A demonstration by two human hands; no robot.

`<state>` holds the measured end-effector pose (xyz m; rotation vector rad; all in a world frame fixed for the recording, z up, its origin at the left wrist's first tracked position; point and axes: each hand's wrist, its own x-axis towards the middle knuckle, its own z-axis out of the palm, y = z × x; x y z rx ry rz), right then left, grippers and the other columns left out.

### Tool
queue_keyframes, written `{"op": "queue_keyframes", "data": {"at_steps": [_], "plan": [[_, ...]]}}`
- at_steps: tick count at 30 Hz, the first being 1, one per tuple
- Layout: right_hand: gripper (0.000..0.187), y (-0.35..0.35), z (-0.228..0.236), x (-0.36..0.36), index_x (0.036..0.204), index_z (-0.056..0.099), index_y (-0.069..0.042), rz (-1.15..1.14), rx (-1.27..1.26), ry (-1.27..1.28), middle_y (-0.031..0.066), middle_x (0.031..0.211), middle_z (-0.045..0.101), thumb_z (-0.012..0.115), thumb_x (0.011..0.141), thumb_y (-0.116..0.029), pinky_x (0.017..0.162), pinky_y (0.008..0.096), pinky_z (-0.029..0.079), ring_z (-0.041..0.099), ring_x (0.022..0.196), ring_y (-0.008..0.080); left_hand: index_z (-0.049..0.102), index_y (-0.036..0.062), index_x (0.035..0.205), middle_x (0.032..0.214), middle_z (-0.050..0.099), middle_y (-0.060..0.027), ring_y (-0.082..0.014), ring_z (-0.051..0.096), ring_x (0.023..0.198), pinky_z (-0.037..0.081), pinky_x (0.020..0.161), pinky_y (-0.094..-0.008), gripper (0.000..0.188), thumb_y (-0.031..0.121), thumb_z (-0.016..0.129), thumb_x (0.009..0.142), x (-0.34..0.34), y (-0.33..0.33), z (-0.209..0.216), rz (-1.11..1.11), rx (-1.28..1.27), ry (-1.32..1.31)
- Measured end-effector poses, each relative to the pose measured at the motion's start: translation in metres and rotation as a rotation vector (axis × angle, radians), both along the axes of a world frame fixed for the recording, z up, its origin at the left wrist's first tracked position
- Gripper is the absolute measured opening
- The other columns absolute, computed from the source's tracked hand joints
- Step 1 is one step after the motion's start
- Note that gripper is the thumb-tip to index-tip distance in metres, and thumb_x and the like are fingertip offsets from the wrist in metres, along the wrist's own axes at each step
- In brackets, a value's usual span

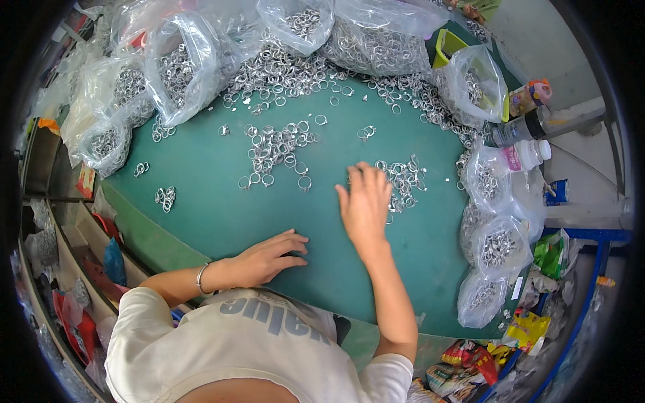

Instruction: The person sorts and organizes small metal rings by hand on a green workbench, moving them between different piles and placing them into clear plastic bags.

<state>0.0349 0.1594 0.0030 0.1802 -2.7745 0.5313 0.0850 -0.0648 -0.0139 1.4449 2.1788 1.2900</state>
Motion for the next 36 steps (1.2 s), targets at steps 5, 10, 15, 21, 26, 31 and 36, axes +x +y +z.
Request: {"op": "queue_keyframes", "data": {"at_steps": [5, 10, 15, 21, 26, 31, 36], "plan": [[0.029, 0.006, -0.015, 0.031, 0.104, 0.062, -0.003, 0.271, -0.148, -0.029, 0.0105, 0.110, 0.059, 0.069, 0.078, -0.012, 0.090, 0.0404, 0.037, 0.053, 0.104, 0.0294, 0.060, 0.0002, 0.104, 0.115, 0.052, -0.0164, -0.0352, 0.049, 0.116, 0.037, 0.105, -0.0470, 0.032, -0.006, 0.060, 0.073, -0.014, -0.004, 0.012, 0.152, 0.037, 0.036], [0.028, 0.037, -0.004, 0.008, 0.103, 0.064, -0.004, -0.092, -0.196, 0.114, 0.0099, 0.112, 0.060, 0.069, 0.079, -0.017, 0.095, 0.0404, 0.033, 0.052, 0.108, 0.0291, 0.060, 0.0006, 0.103, 0.116, 0.053, -0.0147, -0.0342, 0.051, 0.111, 0.042, 0.096, -0.0445, 0.024, -0.001, 0.061, 0.079, -0.031, -0.007, 0.014, 0.257, -0.020, 0.056], [0.012, 0.057, -0.011, -0.029, 0.089, 0.067, -0.005, -0.152, 0.037, 0.155, 0.0088, 0.107, 0.062, 0.069, 0.078, -0.011, 0.095, 0.0397, 0.032, 0.050, 0.108, 0.0280, 0.061, 0.0021, 0.106, 0.120, 0.053, -0.0139, -0.0321, 0.049, 0.113, 0.042, 0.093, -0.0423, 0.024, 0.004, 0.062, 0.081, -0.036, 0.012, 0.023, 0.185, -0.079, 0.125], [0.007, 0.047, 0.002, 0.027, 0.080, 0.065, -0.006, 0.014, -0.414, -0.137, 0.0072, 0.106, 0.062, 0.070, 0.076, -0.008, 0.091, 0.0385, 0.035, 0.051, 0.106, 0.0269, 0.060, 0.0039, 0.110, 0.124, 0.051, -0.0130, -0.0319, 0.049, 0.115, 0.041, 0.095, -0.0418, 0.028, 0.005, 0.063, 0.082, -0.034, 0.000, 0.021, 0.257, -0.182, 0.071], [0.024, 0.061, 0.009, 0.042, 0.102, 0.062, -0.006, -0.063, -0.276, -0.052, 0.0106, 0.120, 0.055, 0.069, 0.079, -0.010, 0.097, 0.0419, 0.034, 0.047, 0.116, 0.0313, 0.052, 0.0048, 0.123, 0.133, 0.047, -0.0139, -0.0345, 0.043, 0.123, 0.034, 0.105, -0.0484, 0.043, 0.004, 0.063, 0.082, -0.051, 0.015, 0.023, 0.254, -0.221, 0.224], [0.051, 0.059, -0.027, 0.007, 0.124, 0.053, -0.002, -0.363, 0.013, -0.028, 0.0174, 0.142, 0.037, 0.069, 0.083, -0.028, 0.103, 0.0511, 0.028, 0.032, 0.131, 0.0389, 0.046, 0.0056, 0.131, 0.140, 0.039, -0.0151, -0.0362, 0.034, 0.131, 0.026, 0.109, -0.0544, 0.050, 0.009, 0.062, 0.083, -0.075, 0.054, 0.017, 0.239, -0.366, 0.462], [0.025, 0.051, -0.020, 0.017, 0.103, 0.061, -0.002, -0.054, -0.153, -0.035, 0.0134, 0.119, 0.056, 0.069, 0.081, -0.010, 0.086, 0.0392, 0.043, 0.051, 0.110, 0.0276, 0.049, 0.0048, 0.129, 0.140, 0.039, -0.0160, -0.0363, 0.033, 0.132, 0.027, 0.109, -0.0542, 0.046, 0.012, 0.061, 0.085, -0.078, 0.052, 0.014, 0.238, -0.383, 0.428]]}}
